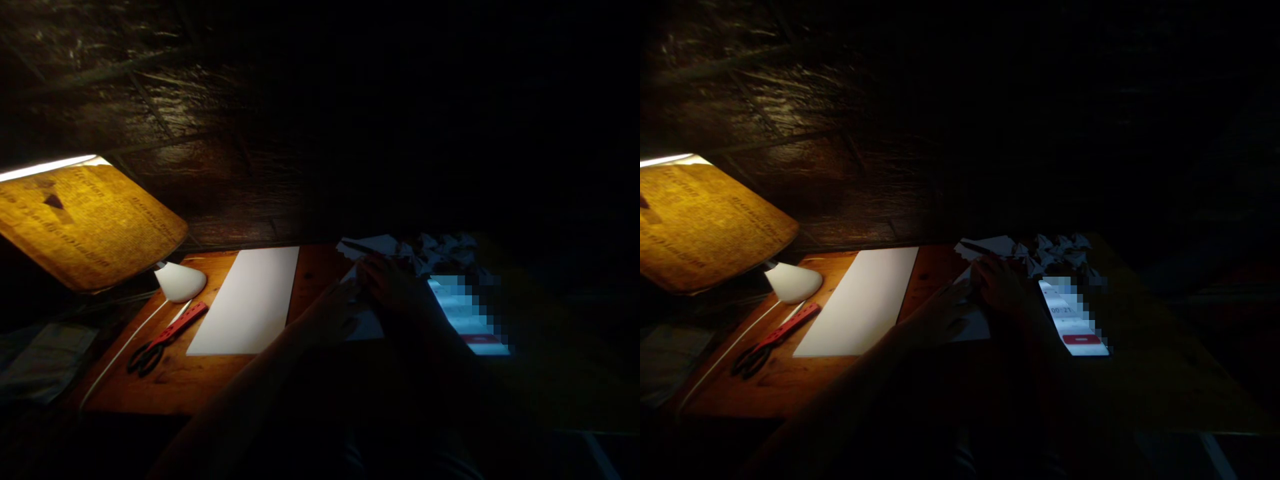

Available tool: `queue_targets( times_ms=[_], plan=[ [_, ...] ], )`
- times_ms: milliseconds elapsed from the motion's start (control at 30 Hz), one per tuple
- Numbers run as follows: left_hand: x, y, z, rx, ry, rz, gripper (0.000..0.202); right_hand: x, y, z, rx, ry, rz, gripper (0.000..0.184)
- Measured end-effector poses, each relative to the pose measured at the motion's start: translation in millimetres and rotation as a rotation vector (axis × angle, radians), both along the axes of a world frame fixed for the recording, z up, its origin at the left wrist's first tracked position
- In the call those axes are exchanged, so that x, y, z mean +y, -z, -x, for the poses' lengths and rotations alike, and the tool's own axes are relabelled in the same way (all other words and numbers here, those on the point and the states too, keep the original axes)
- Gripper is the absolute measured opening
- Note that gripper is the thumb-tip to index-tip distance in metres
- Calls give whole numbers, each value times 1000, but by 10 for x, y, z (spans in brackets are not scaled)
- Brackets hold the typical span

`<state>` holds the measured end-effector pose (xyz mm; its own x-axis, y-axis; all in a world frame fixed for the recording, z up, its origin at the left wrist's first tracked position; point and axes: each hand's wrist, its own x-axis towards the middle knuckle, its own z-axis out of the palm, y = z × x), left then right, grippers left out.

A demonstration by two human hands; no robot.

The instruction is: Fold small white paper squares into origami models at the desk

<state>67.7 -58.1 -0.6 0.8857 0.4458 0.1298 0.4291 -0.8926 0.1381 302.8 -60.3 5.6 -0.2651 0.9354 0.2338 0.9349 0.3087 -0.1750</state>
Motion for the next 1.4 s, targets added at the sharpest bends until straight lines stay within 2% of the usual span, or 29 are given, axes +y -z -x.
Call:
queue_targets(
  times_ms=[167,500,800,1067,1267,1400],
  plan=[
    [6,25,7,-7,3,8,48,23,53,-72,55,-32,33,71],
    [13,-38,-7,5,-11,105,53,6,-38,-89,92,-49,100,74],
    [18,-112,1,-29,-14,160,45,73,83,-249,139,-123,143,83],
    [220,-85,158,-147,-16,146,43,119,175,-289,215,-158,114,84],
    [243,-89,175,-137,-3,128,42,22,80,-225,181,-130,91,83],
    [225,-108,163,-146,-10,134,42,-31,-2,-183,148,-106,107,95]
  ],
)
